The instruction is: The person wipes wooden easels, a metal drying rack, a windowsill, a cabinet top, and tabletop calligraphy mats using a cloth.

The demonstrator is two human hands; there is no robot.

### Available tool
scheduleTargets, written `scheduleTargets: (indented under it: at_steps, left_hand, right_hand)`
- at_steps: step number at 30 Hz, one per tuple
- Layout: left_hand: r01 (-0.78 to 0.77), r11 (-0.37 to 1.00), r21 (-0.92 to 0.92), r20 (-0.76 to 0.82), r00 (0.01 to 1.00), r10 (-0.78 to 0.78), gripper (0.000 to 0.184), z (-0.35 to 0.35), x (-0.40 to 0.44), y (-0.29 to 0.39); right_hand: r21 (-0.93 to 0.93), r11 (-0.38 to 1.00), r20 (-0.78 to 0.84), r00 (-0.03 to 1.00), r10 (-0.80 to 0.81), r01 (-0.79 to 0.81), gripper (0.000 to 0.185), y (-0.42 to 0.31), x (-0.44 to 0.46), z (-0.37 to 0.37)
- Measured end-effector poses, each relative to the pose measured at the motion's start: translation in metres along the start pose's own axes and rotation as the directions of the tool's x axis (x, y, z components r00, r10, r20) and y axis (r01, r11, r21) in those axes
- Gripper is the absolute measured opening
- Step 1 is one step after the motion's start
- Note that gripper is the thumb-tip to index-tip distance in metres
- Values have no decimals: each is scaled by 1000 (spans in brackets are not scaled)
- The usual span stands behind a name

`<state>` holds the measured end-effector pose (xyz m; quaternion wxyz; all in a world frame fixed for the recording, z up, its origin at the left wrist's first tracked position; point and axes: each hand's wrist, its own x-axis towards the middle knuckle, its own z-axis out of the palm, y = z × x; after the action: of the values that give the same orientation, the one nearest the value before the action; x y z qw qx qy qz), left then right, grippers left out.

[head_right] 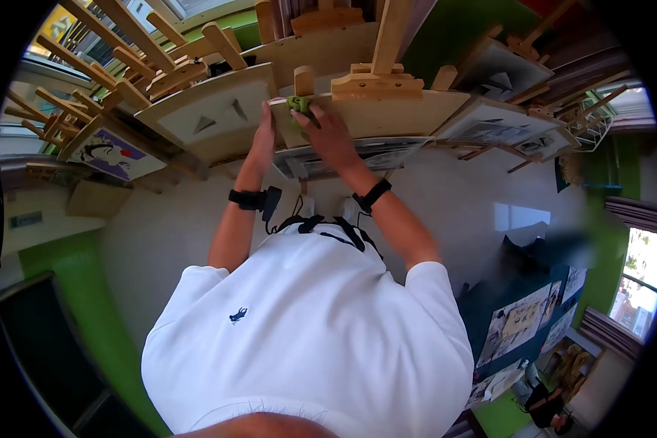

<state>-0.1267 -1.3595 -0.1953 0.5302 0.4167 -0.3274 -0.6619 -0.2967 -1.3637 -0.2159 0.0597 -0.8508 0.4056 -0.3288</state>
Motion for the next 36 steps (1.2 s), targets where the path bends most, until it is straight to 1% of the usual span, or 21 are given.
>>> scheduleTargets:
  at_steps: [2, 3, 4, 5, 6, 8, 9, 11, 12, 14, 16, 18, 20, 22, 24, 26, 28, 31, 32, 35, 36]
  left_hand:
    - [-67, 968, 242, -8, 997, 71, 59, -7, -1, -5]
    - [-65, 969, 239, -19, 997, 71, 59, -8, -4, -6]
    - [-104, 938, 332, -27, 992, 120, 57, -7, -4, -8]
    - [-145, 895, 421, -28, 985, 173, 54, -6, -1, -7]
    - [-150, 896, 418, -30, 984, 178, 54, -8, 2, -10]
    - [-165, 852, 497, -43, 976, 215, 45, -10, 9, -19]
    - [-170, 851, 497, -41, 975, 219, 45, -10, 10, -18]
    - [-126, 882, 454, -29, 987, 156, 40, -11, 9, -14]
    - [-112, 889, 444, -22, 990, 136, 38, -13, 9, -13]
    - [-231, 932, 280, 73, 973, 219, 37, -16, 14, -20]
    - [-264, 896, 358, 83, 964, 251, 36, -14, 11, -19]
    - [-313, 830, 462, 139, 950, 281, 35, -14, 10, -12]
    - [-280, 815, 508, 79, 957, 280, 33, -13, 10, -11]
    - [-325, 807, 493, 106, 943, 316, 33, -15, 16, -20]
    - [-361, 815, 454, 109, 930, 351, 34, -17, 19, -25]
    - [-292, 839, 459, 90, 955, 283, 27, -21, 19, -25]
    - [-355, 813, 462, 90, 930, 355, 24, -19, 25, -31]
    - [-389, 779, 492, 54, 907, 418, 22, -22, 26, -43]
    - [-373, 769, 518, 27, 906, 422, 23, -22, 31, -45]
    - [-422, 803, 421, 61, 896, 439, 21, -28, 36, -55]
    - [-418, 805, 421, 62, 899, 434, 21, -25, 31, -51]
  right_hand:
    - [-288, 950, -45, 990, -135, 116, 57, 26, -19, 7]
    - [-281, 952, -38, 989, -140, 124, 57, 34, -32, 8]
    - [-217, 972, -34, 995, 89, -94, 56, 39, -43, 5]
    - [-159, 938, -19, 951, 309, -308, 55, 43, -48, 6]
    - [-161, 940, -17, 953, 302, -301, 55, 35, -47, 7]
    - [247, 877, -175, 871, 459, -412, 51, 6, -34, 11]
    - [246, 879, -179, 872, 456, -409, 51, -9, -20, 11]
    - [325, 925, -260, 922, 286, -196, 51, -42, 17, 3]
    - [329, 924, -270, 918, 290, -195, 51, -51, 32, -6]
    - [142, 983, -300, 942, 153, -114, 55, -61, 58, -20]
    - [53, 990, -288, 947, 143, -133, 53, -52, 67, -36]
    - [-27, 984, -324, 933, 159, -177, 51, -40, 73, -44]
    - [150, 956, -373, 881, 292, -253, 52, -33, 75, -44]
    - [108, 954, -379, 875, 301, -281, 49, -47, 82, -46]
    - [39, 977, -277, 937, 213, -210, 44, -48, 91, -48]
    - [82, 970, -230, 942, 243, -230, 40, -44, 100, -66]
    - [168, 880, -79, 884, 461, -444, 42, -37, 105, -76]
    - [110, 875, -116, 868, 482, -471, 40, -50, 102, -76]
    - [102, 882, -122, 874, 470, -460, 40, -54, 103, -75]
    - [-57, 986, -89, 985, 151, -156, 49, -52, 98, -49]
    - [-57, 985, -87, 984, 156, -161, 49, -55, 95, -48]
